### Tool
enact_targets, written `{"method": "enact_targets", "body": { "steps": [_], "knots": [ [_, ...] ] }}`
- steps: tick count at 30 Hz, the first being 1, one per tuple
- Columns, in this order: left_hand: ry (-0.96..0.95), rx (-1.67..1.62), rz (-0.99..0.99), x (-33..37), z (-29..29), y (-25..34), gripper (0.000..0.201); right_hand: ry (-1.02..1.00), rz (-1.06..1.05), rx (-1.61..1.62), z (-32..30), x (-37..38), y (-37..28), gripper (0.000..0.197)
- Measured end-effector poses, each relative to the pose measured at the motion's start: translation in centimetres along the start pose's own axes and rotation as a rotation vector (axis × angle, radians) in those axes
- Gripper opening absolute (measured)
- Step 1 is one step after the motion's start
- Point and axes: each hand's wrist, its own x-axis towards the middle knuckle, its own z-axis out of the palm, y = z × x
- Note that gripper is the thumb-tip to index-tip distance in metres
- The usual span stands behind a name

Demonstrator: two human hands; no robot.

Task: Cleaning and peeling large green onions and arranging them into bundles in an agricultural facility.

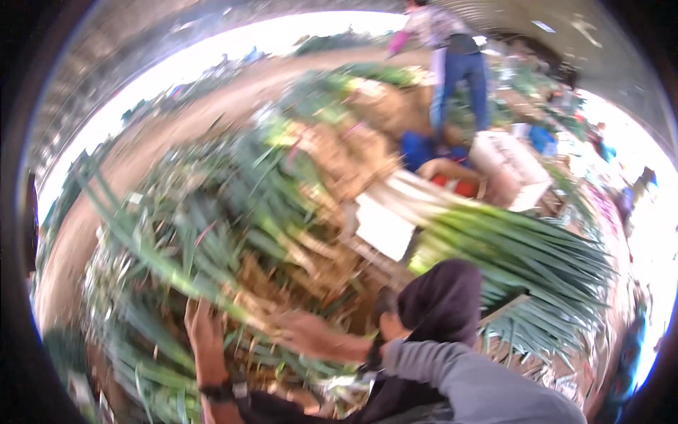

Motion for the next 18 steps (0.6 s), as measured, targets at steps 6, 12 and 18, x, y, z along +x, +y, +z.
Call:
{"method": "enact_targets", "body": {
  "steps": [6, 12, 18],
  "knots": [
    [-0.175, 0.057, 0.043, -0.9, 3.9, -2.7, 0.033, 0.369, -0.176, -0.079, -0.7, 6.2, -1.3, 0.049],
    [-0.150, 0.145, 0.035, -0.7, 4.8, -2.7, 0.034, 0.415, -0.200, 0.001, -1.1, 6.7, -0.5, 0.033],
    [-0.226, 0.153, 0.060, -0.9, 5.5, -3.0, 0.032, 0.372, -0.177, 0.069, 0.0, 6.5, 1.6, 0.038]
  ]
}}
